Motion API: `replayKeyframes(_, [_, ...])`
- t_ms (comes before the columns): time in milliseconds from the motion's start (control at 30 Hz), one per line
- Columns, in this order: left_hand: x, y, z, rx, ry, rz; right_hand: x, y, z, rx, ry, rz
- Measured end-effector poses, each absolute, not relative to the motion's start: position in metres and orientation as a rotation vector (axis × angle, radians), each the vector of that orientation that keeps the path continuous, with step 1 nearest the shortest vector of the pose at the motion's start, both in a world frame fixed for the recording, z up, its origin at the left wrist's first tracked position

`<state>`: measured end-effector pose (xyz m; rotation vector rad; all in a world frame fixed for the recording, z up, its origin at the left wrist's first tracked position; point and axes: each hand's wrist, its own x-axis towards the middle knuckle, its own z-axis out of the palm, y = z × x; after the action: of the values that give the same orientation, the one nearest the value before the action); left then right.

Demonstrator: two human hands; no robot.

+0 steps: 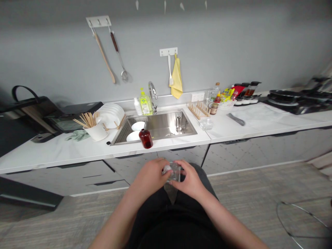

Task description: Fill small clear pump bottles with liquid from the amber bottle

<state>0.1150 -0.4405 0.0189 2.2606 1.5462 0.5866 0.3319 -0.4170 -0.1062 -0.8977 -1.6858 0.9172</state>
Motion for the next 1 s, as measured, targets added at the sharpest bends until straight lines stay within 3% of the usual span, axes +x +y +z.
replayKeyframes(200, [0.109,-0.444,0.012,2.448,1.29,0.491,0.33,-0.42,-0.111,-0.922,-1.731,0.921])
replayKeyframes(433, [0.101,-0.446,0.011,2.458,1.546,0.514,0.326,-0.419,-0.107,-0.908,-1.72,0.959])
replayKeyframes(1000, [0.106,-0.442,0.011,2.616,1.316,0.506,0.326,-0.416,-0.114,-0.893,-1.69,0.944])
